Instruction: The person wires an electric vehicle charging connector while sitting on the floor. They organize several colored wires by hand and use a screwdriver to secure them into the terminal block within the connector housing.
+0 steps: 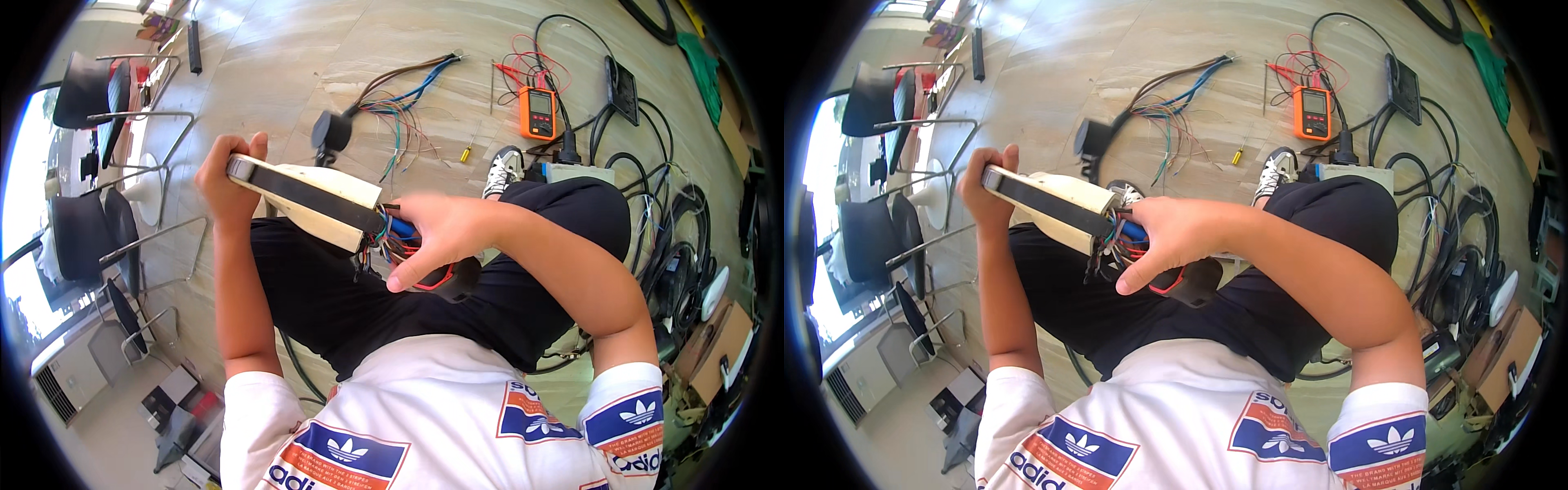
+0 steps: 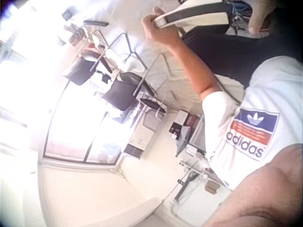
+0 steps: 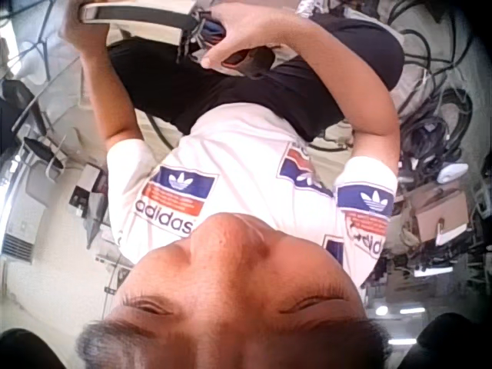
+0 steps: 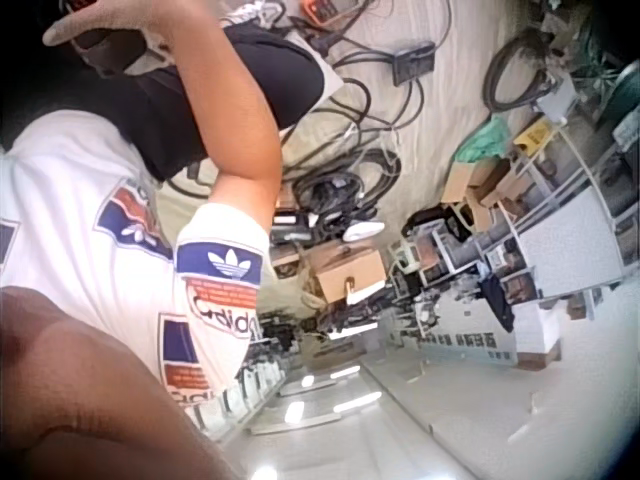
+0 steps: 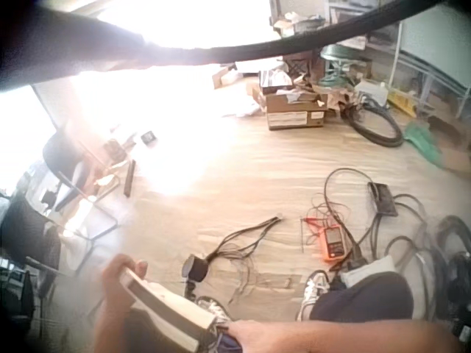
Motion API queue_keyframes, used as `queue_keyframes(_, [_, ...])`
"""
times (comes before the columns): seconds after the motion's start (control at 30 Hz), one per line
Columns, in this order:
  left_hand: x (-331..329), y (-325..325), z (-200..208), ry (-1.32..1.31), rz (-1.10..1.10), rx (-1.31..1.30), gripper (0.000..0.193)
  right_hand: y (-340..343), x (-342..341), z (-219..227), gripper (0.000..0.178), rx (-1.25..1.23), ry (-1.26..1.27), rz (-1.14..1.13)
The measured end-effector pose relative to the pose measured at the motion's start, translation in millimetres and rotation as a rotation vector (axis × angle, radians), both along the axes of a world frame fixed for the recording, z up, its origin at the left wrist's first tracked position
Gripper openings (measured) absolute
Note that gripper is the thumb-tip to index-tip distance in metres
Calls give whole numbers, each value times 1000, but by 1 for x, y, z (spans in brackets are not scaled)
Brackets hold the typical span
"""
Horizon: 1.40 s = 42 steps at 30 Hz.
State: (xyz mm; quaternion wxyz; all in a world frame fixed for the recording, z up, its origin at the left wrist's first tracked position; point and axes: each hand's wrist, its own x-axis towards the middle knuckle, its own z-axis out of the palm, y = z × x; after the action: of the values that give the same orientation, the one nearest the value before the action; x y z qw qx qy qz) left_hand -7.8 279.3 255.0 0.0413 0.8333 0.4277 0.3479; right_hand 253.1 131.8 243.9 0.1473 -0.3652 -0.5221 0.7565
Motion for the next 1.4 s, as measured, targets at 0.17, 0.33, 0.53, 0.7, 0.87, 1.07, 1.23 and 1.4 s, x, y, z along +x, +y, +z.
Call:
queue_keyframes(0.17, [-1, 16, -21, 27, -80, -49, 28, 0, -8, 9, 56, -101, -108, -60])
queue_keyframes(0.33, [6, 36, -42, 8, -233, -242, 27, 2, -6, -3, 50, -216, -81, -101])
queue_keyframes(0.53, [7, 44, -59, 68, -269, -477, 26, -1, -6, 3, 48, -308, 49, -163])
queue_keyframes(0.7, [15, 44, -71, 40, -376, -641, 30, -4, -2, 5, 51, -314, 25, -125])
queue_keyframes(0.87, [21, 48, -83, 92, -392, -706, 34, -6, -1, 1, 49, -431, 57, -178])
queue_keyframes(1.07, [26, 47, -73, 90, -365, -669, 31, -7, -2, -9, 44, -490, 81, -212])
queue_keyframes(1.23, [23, 51, -77, 81, -455, -602, 29, -1, -1, 1, 41, -587, 58, -236])
queue_keyframes(1.4, [23, 60, -81, 74, -483, -472, 31, -3, -10, 1, 45, -567, 104, -267])
